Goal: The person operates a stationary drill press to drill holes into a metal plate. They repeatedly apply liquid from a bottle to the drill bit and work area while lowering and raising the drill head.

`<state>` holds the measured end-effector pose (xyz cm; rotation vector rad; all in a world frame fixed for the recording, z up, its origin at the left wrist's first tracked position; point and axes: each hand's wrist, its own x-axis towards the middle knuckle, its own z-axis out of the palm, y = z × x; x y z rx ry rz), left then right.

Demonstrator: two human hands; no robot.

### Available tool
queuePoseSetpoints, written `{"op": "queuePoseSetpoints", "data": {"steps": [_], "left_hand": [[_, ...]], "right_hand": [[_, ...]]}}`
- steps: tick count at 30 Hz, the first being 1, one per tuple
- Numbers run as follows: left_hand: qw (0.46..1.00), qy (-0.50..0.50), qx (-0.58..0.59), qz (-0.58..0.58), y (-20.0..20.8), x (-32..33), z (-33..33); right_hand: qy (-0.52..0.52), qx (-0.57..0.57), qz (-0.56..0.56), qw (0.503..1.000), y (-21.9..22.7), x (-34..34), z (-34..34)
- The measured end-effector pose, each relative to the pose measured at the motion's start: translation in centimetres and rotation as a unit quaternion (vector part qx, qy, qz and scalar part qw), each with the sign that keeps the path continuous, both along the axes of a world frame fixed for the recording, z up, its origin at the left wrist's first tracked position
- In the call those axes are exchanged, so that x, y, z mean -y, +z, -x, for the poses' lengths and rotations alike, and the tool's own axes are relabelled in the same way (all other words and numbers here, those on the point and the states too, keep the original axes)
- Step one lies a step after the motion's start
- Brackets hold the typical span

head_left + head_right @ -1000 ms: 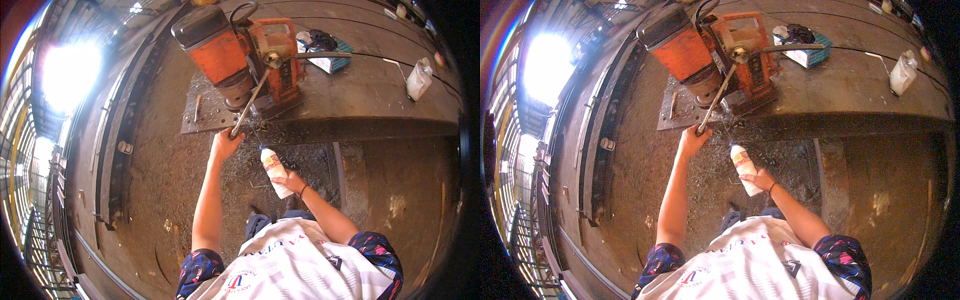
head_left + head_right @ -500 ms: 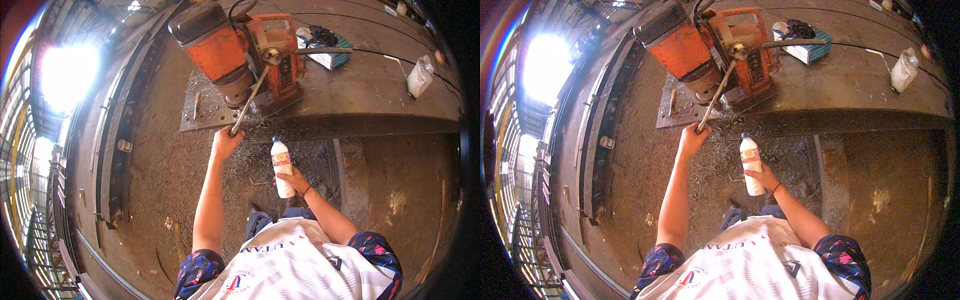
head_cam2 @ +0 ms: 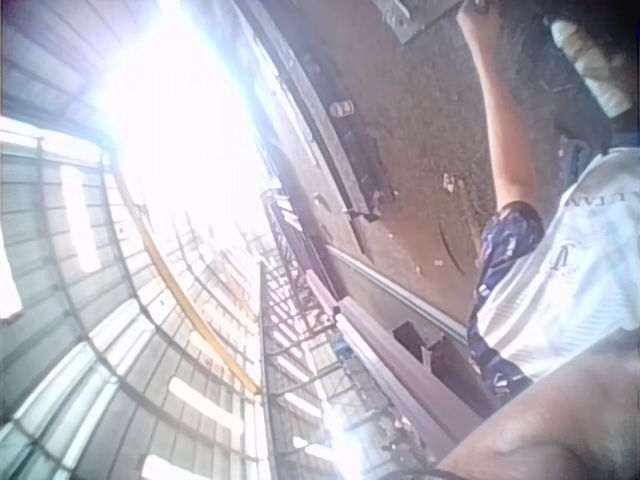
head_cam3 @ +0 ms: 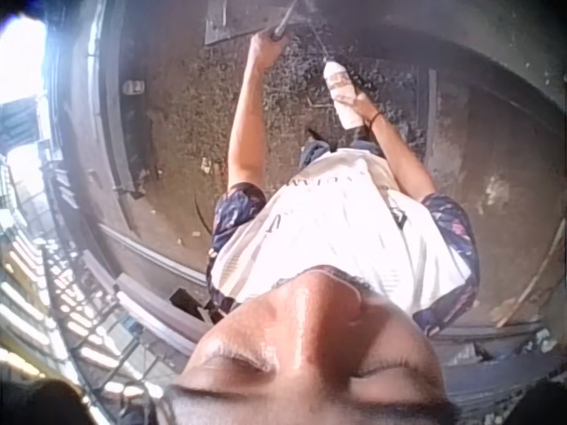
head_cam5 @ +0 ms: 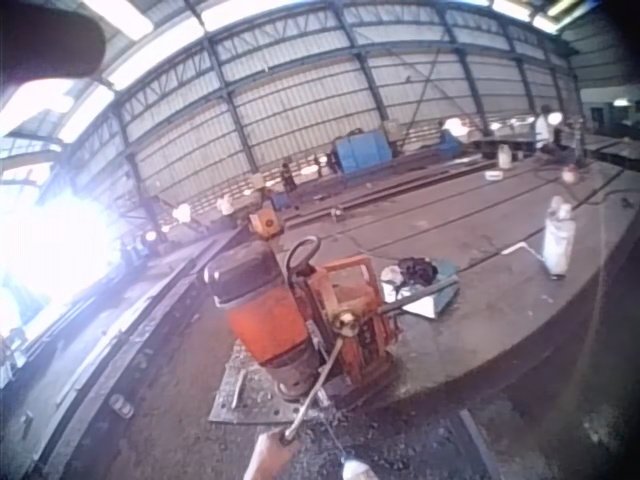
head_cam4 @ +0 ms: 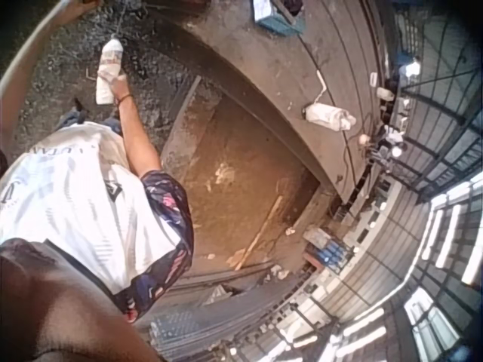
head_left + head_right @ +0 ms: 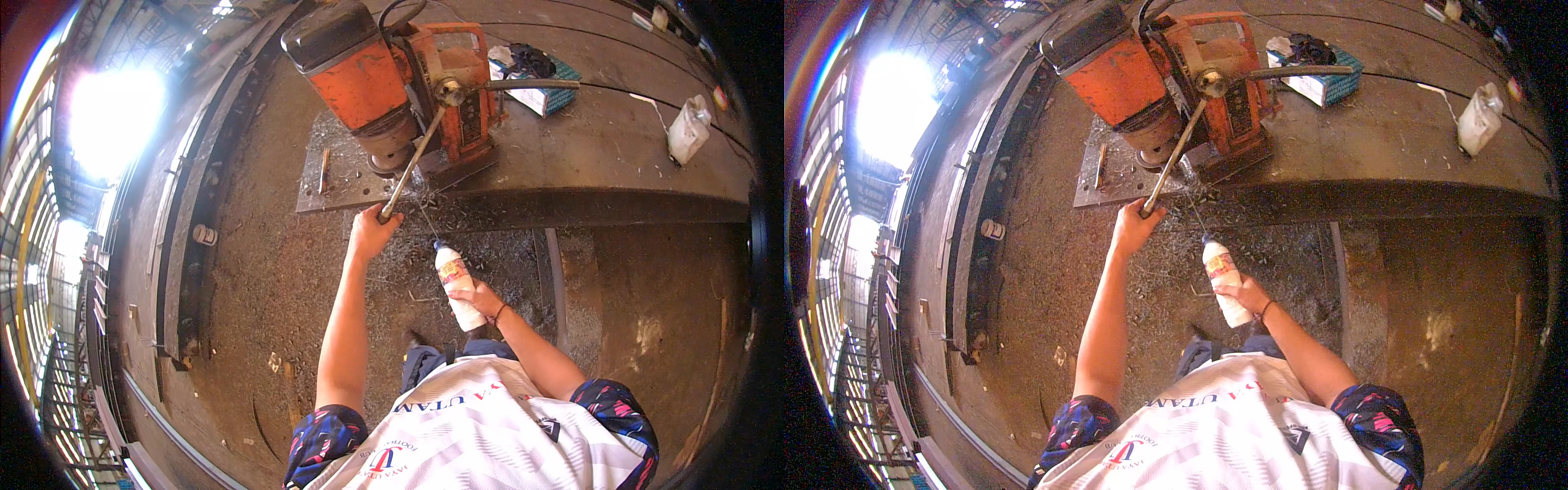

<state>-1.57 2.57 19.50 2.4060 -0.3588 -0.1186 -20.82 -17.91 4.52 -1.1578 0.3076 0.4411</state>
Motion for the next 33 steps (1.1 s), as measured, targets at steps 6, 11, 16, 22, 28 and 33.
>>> {"op": "queuePoseSetpoints", "data": {"steps": [6,11,16,22,28,33], "left_hand": [[1.000,-0.001,-0.001,0.004,0.1,0.1,0.1],[1.000,0.004,-0.020,0.003,0.1,0.3,0.2],[1.000,-0.001,0.004,0.021,-1.5,-0.4,-0.5],[1.000,0.009,-0.010,0.004,-0.6,0.2,-0.1],[1.000,0.006,-0.015,0.006,-0.5,0.1,-0.1],[1.000,0.001,-0.004,0.005,-0.2,0.4,0.1]], "right_hand": [[0.008,-0.002,0.014,1.000,-0.6,0.0,0.0],[-0.028,0.025,-0.007,0.999,0.8,-0.5,0.5],[-0.037,0.066,-0.056,0.996,1.7,-0.4,0.7],[-0.019,0.100,-0.001,0.995,1.4,-0.2,1.0],[-0.010,0.068,0.051,0.996,0.1,-0.3,1.2],[-0.003,0.029,0.016,0.999,-0.2,-0.2,1.4]]}}
